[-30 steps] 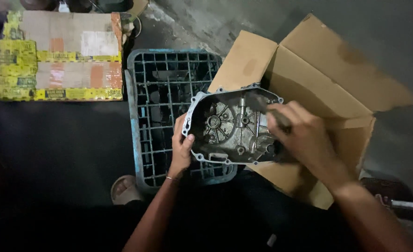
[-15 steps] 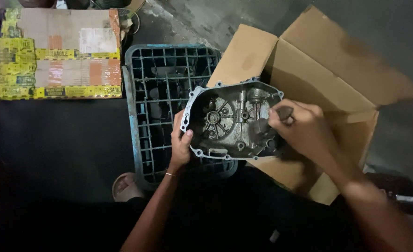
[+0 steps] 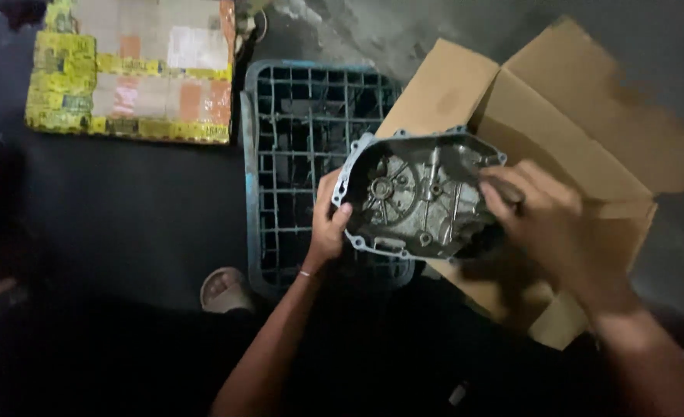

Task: Scrubbing the interior of a motorcycle engine crankcase cover with a brush to remove dirt or residue.

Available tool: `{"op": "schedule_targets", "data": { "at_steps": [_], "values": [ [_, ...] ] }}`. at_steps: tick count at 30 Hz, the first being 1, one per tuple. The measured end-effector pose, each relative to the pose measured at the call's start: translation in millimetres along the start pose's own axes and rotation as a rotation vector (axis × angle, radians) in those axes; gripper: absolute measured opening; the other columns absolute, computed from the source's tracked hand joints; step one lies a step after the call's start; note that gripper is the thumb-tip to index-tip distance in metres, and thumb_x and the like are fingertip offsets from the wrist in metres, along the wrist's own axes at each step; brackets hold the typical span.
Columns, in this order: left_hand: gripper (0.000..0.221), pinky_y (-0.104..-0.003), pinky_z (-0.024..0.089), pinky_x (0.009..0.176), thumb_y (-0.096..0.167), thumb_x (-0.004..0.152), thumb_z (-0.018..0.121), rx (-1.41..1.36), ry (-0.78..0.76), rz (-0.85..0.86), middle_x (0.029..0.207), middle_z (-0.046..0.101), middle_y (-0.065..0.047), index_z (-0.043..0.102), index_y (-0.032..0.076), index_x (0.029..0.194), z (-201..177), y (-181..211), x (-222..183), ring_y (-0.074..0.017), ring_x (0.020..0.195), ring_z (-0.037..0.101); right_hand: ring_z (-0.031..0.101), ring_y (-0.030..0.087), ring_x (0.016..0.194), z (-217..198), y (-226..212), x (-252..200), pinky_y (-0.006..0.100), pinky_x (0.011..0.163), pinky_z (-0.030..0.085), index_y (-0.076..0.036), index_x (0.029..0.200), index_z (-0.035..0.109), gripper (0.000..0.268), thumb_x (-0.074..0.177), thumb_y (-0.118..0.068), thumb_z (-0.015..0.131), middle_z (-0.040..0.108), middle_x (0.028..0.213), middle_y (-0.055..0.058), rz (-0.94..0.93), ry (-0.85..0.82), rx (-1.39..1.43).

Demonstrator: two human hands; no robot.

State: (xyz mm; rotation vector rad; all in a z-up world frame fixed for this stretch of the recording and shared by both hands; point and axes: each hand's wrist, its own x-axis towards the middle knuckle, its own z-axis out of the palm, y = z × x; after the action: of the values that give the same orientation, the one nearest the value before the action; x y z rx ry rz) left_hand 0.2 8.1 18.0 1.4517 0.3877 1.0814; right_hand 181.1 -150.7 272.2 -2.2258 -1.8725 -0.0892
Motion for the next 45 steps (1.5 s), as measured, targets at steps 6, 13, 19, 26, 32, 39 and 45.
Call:
{"op": "schedule_targets", "data": {
  "at_steps": [6,13,19,26,32,39,45],
  "values": [
    [0.079,-0.047,0.038,0.114,0.068,0.098,0.045,-0.023,-0.010,-0.098,0.143,0.050,-0.021,0.052,0.006,0.146,-0.7,17.2,4.8,-0.0322,0.136,0.048,0.063,0.012,0.071,18.2,21.5,-10.3,0.026,0.059,0.044,-0.010,0.102,0.072,0.005,0.100,-0.012,0.076,0.074,0.097,0.000,0.008,0.116,-0.168],
    [0.073,-0.043,0.040,0.111,0.063,0.099,0.049,-0.069,-0.019,-0.121,0.140,0.048,-0.016,0.053,0.008,0.145,-3.3,6.8,-1.6,-0.0295,0.132,0.049,0.064,0.019,0.081,36.3,26.7,-5.2,0.030,0.065,0.047,-0.008,0.122,0.073,0.017,0.105,-0.009,0.074,0.068,0.101,0.006,-0.106,0.193,-0.084],
    [0.069,-0.040,0.039,0.112,0.059,0.098,0.052,-0.115,-0.001,-0.130,0.136,0.049,-0.013,0.054,0.006,0.143,-0.8,-0.6,-8.4,-0.0259,0.130,0.050,0.057,0.008,0.052,29.1,11.5,-9.1,0.017,0.037,0.050,-0.023,0.133,0.066,0.040,0.094,-0.018,0.072,0.065,0.118,0.001,-0.149,-0.130,-0.056],
    [0.068,-0.052,0.034,0.115,0.050,0.097,0.057,-0.064,-0.017,-0.127,0.145,0.049,-0.019,0.053,0.005,0.148,-3.1,-0.7,-3.9,-0.0333,0.135,0.047,0.071,0.031,0.081,21.4,5.8,-6.0,0.044,0.064,0.057,-0.020,0.123,0.070,0.029,0.095,-0.017,0.066,0.070,0.096,0.006,-0.171,-0.139,0.181],
    [0.068,-0.049,0.034,0.115,0.052,0.098,0.054,-0.047,-0.012,-0.140,0.144,0.050,-0.017,0.055,0.006,0.147,-1.0,-5.0,-9.7,-0.0299,0.133,0.048,0.069,0.028,0.083,34.3,13.1,2.5,0.041,0.065,0.057,-0.019,0.132,0.068,0.037,0.095,-0.016,0.071,0.068,0.101,0.007,-0.090,-0.077,0.137],
    [0.070,-0.049,0.034,0.114,0.054,0.097,0.052,-0.032,-0.038,-0.166,0.144,0.050,-0.016,0.053,0.005,0.148,-0.6,-5.8,-11.2,-0.0279,0.133,0.047,0.070,0.024,0.073,33.9,4.4,15.2,0.041,0.059,0.058,-0.014,0.133,0.068,0.036,0.097,-0.017,0.064,0.073,0.097,0.011,-0.074,-0.460,0.325],
    [0.071,-0.049,0.036,0.111,0.055,0.097,0.051,-0.040,-0.024,-0.164,0.142,0.050,-0.017,0.053,0.004,0.147,2.2,-0.1,-8.3,-0.0266,0.128,0.047,0.075,0.034,0.070,20.8,18.7,19.0,0.037,0.056,0.060,-0.006,0.116,0.075,0.023,0.097,-0.018,0.069,0.077,0.091,0.019,0.089,-0.200,0.182]
  ]
}}
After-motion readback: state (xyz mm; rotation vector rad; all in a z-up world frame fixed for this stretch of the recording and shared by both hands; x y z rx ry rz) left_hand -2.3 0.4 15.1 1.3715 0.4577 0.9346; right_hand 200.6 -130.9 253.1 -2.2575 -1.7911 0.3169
